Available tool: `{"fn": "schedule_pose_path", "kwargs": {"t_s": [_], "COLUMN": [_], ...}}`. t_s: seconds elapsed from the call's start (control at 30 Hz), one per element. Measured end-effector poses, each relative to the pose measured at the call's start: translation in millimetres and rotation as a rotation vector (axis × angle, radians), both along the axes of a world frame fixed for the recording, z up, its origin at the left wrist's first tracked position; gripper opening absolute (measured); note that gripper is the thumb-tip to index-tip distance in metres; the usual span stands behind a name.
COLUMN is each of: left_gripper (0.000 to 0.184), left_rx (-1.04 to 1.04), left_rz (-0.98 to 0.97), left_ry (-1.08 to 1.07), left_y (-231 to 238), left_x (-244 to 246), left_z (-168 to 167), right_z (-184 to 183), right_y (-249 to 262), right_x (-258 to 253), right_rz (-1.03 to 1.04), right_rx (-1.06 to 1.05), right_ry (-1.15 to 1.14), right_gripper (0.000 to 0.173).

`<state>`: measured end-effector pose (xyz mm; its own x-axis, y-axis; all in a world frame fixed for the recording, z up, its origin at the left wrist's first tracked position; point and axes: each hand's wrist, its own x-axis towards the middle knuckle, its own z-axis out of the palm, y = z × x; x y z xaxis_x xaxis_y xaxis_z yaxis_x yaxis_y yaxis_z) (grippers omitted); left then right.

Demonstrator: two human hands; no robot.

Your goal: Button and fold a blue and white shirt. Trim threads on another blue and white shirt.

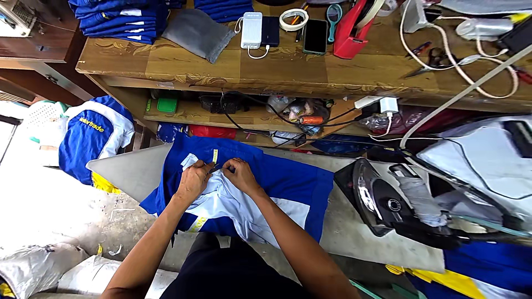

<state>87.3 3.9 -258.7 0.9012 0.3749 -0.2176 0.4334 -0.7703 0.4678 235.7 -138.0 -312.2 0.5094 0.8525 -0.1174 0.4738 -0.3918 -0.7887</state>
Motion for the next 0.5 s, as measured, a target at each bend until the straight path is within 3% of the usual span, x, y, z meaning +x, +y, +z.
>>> {"fn": "schedule_pose_path", "kwargs": {"t_s": [0.3, 0.5], "left_gripper": [0.034, 0.033], "left_rx": [-0.012, 0.007], "left_rz": [-0.007, -0.008], "left_ry": [0.245, 0.263], "left_y": [-4.0, -4.9], "left_x": [13.1, 12.6], "left_z": [21.8, 23.4], "right_z": [-5.5, -3.0], "right_y": [-0.5, 0.1], "right_x": [-8.8, -9.9], "right_rz": [-0.027, 0.003], "right_rx": [0.045, 0.019], "right_ry": [-0.07, -0.092], "right_gripper": [0.026, 0.027]}}
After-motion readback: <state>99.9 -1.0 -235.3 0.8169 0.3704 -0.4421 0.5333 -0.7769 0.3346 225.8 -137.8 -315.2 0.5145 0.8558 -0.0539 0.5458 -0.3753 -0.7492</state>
